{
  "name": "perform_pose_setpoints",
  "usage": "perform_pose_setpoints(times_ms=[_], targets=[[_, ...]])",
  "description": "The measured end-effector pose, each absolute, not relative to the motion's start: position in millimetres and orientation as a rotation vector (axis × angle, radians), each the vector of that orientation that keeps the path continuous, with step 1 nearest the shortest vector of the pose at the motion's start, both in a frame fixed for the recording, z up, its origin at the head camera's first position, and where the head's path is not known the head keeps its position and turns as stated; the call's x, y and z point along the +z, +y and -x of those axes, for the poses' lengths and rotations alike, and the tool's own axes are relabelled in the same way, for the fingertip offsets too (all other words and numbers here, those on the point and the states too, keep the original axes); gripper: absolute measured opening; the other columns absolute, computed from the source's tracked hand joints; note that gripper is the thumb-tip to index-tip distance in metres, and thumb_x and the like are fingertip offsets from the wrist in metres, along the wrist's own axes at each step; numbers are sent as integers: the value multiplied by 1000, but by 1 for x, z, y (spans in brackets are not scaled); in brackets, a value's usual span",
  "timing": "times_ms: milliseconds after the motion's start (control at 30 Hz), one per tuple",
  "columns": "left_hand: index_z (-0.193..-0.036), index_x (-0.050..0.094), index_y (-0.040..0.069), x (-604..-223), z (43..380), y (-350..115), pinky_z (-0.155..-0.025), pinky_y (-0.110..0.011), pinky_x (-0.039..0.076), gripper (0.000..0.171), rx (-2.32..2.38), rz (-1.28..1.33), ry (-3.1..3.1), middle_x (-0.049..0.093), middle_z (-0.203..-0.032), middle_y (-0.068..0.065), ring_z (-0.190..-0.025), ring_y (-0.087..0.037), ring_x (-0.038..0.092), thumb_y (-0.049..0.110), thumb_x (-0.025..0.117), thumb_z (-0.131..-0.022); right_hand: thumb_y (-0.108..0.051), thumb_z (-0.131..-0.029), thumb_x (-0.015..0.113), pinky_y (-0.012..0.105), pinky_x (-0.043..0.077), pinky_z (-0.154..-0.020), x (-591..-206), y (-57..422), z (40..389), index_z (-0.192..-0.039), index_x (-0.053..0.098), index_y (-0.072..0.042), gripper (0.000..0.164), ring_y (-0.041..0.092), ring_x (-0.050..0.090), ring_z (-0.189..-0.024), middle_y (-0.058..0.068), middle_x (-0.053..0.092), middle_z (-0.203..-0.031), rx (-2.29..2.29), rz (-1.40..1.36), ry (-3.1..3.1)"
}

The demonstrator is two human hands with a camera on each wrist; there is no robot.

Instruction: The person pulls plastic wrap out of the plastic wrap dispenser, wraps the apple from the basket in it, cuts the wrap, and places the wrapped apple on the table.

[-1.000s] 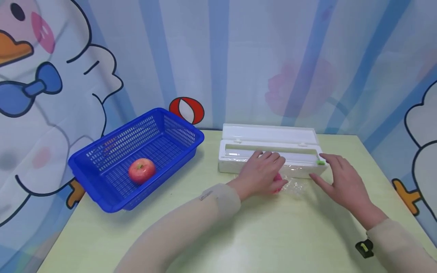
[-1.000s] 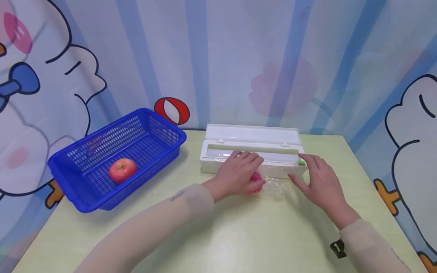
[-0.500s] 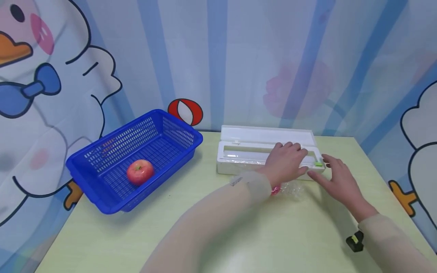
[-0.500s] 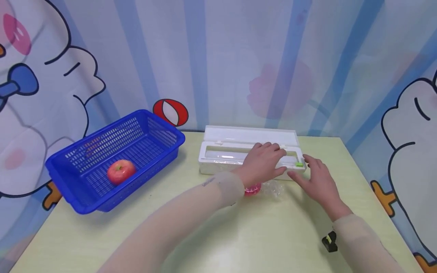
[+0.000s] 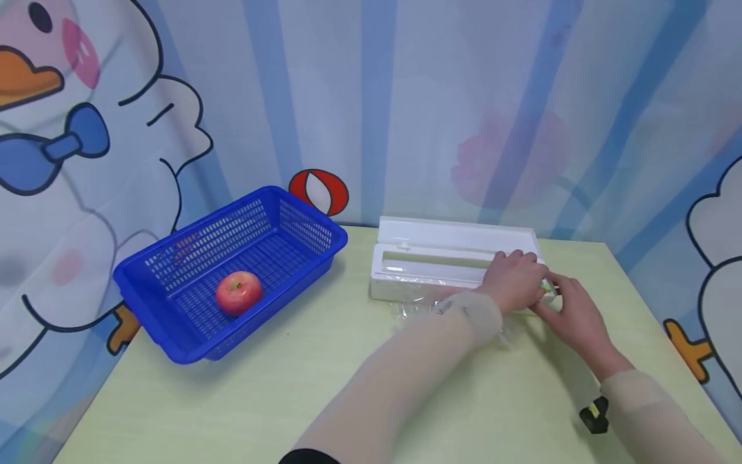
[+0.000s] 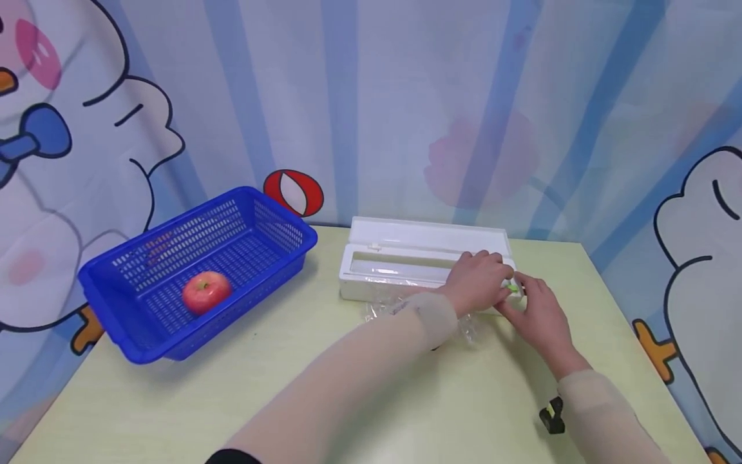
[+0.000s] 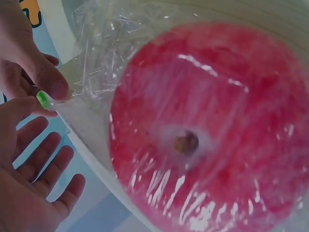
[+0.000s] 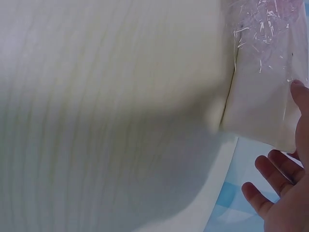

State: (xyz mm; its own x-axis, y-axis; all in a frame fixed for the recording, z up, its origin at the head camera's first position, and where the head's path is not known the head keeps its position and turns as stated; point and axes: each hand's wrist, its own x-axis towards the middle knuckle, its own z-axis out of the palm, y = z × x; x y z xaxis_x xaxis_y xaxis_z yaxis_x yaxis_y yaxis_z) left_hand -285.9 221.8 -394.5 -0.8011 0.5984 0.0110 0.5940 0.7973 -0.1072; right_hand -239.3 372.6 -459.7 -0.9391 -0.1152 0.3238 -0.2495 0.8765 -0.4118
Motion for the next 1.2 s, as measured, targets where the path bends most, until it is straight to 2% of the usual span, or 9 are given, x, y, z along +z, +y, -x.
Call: perform_pose_setpoints(times_ms=[333,433,567,733,1033,1200], targets=[[-113,53,48,-409,284,241,-85,-30,33,20,153,1002,-2921,47,-108,20,-101,-4,41,52,51,-94,-34,-87,68,51,41,-77,-468,378,230,-125,44,2,57,34,46,-99,22,45,-118,622,-255,-2725],[-111,54,47,-411,284,243,-83,-30,33,17,171,998,-2895,48,-106,20,-100,-4,42,47,54,-94,-34,-87,68,52,41,-77,-470,379,229,-124,45,3,57,35,47,-98,22,46,-116,606,-250,-2720],[-111,54,45,-412,285,242,-82,-29,34,19,194,993,-2854,47,-107,19,-99,-4,42,38,58,-93,-35,-87,68,52,41,-77,-470,378,231,-123,46,3,57,35,47,-98,21,48,-115,584,-247,-2715],[-112,54,44,-412,284,239,-81,-29,34,20,204,990,-2834,47,-108,19,-99,-5,42,37,58,-93,-34,-86,69,53,41,-77,-467,376,233,-123,47,2,56,35,48,-98,20,49,-113,559,-252,-2709],[-111,55,45,-410,283,233,-83,-31,33,17,250,975,-2810,48,-109,20,-101,-5,43,40,55,-94,-42,-88,65,55,41,-78,-466,375,237,-124,47,1,59,38,48,-101,22,49,-115,520,-220,-2755],[-111,55,43,-410,287,222,-83,-30,33,17,272,970,-2768,50,-109,20,-102,-5,44,41,53,-95,-50,-87,63,56,41,-77,-465,376,240,-132,44,-3,67,38,48,-104,22,50,-119,530,-211,-2758]])
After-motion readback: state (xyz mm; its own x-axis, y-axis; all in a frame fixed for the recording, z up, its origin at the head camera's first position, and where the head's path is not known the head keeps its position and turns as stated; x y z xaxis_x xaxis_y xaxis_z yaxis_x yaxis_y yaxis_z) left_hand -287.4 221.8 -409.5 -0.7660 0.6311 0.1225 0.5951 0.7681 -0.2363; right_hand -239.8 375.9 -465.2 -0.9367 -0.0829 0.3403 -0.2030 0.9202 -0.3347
